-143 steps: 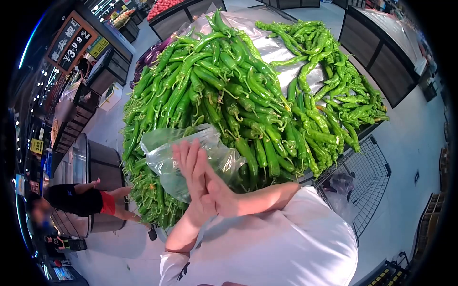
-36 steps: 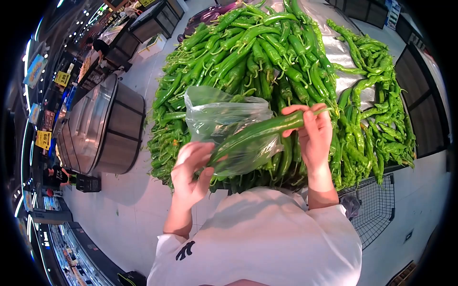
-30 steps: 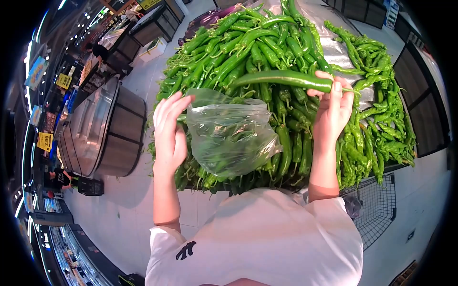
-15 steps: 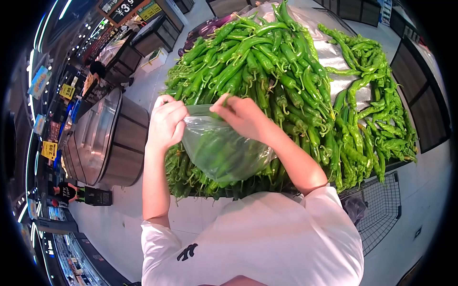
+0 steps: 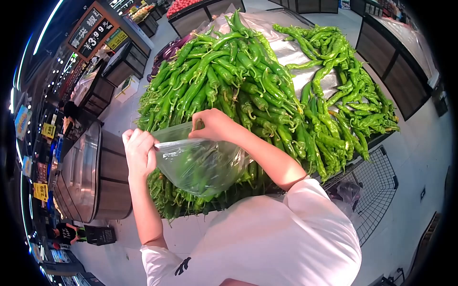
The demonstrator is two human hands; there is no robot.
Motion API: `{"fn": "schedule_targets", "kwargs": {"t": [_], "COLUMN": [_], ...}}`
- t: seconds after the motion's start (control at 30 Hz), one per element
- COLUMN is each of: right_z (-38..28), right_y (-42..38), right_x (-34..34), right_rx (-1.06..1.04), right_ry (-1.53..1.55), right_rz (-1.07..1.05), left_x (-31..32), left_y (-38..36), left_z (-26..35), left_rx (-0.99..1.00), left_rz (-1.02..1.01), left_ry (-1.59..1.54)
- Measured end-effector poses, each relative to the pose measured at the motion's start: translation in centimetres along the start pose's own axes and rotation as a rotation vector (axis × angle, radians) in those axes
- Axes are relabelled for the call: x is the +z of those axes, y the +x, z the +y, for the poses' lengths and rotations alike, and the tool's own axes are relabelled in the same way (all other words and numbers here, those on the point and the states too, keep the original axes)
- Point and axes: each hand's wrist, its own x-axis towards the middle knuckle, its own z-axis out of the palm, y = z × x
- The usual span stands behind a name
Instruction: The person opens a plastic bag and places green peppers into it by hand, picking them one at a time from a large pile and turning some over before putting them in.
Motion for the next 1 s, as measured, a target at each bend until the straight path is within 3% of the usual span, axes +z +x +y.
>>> {"fn": "schedule_targets", "kwargs": {"t": [0.1,0.27,0.37,0.4,0.53,0.6,0.7,1.0], "right_z": [0.6,-0.1,1.2,1.2,4.5,6.4,8.6,9.2], "right_y": [-0.5,-1.7,-3.4,-4.0,-7.6,-9.3,-10.3,-10.2], "right_x": [-0.6,-3.1,-3.1,-3.4,-6.3,-7.1,-8.0,-8.3], "right_rx": [-0.027,0.147,-0.137,-0.143,0.073,0.336,0.591,0.530], "right_ry": [0.239,0.038,0.131,0.070,-0.695,-0.982,-0.923,-0.876], "right_rz": [-0.029,-0.345,0.065,0.289,0.750,0.804,0.710,0.754], "left_x": [0.5,0.8,1.5,1.5,1.0,0.9,1.5,2.9], "left_y": [-0.2,-0.7,-2.2,-3.0,-4.3,-5.6,-7.0,-6.7], "left_z": [0.6,2.7,3.8,4.1,6.1,6.9,8.2,13.4], "left_rx": [-0.008,-0.003,-0.011,-0.055,-0.142,-0.175,-0.197,-0.277], "left_rz": [-0.013,-0.028,-0.058,-0.123,0.019,0.147,0.260,0.169], "left_ry": [-0.002,-0.119,-0.147,-0.145,-0.106,-0.129,-0.221,-0.503]}}
